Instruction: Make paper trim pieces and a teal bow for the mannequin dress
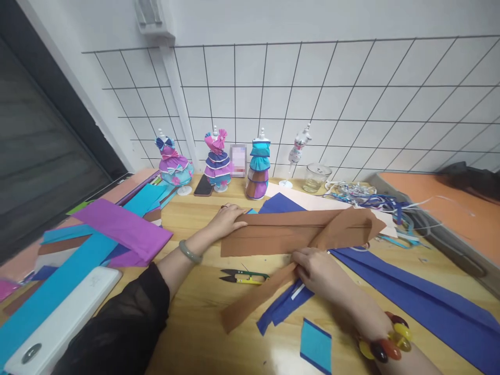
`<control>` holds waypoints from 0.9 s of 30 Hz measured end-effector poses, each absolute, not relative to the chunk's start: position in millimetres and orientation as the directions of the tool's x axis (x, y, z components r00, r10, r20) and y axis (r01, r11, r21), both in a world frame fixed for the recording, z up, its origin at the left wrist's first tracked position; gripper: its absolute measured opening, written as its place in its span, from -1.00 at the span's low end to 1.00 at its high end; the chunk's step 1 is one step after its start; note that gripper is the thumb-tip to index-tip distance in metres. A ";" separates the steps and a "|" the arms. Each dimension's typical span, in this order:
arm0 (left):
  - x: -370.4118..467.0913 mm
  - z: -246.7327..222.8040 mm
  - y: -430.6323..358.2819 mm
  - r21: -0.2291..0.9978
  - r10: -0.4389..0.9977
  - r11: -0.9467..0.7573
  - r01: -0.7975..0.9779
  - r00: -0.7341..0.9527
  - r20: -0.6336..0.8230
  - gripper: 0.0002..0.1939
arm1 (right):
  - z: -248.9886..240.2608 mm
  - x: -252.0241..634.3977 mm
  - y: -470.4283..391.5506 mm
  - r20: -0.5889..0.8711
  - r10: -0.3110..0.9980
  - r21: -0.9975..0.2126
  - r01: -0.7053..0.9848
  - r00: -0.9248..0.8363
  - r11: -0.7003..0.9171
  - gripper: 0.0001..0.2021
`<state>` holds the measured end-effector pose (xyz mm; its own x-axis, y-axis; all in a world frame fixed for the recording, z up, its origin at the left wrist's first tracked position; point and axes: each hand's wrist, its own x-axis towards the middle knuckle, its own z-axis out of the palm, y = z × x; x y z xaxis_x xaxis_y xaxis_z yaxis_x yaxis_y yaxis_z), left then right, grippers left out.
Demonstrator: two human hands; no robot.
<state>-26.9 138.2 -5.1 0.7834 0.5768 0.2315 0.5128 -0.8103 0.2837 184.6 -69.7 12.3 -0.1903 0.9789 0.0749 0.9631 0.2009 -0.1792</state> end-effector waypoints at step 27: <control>-108.6 43.0 184.2 0.077 0.842 -0.270 0.960 0.196 0.503 -0.72 | -5.6 219.0 -68.2 0.155 0.987 -0.132 0.989 -0.050 0.071 -0.71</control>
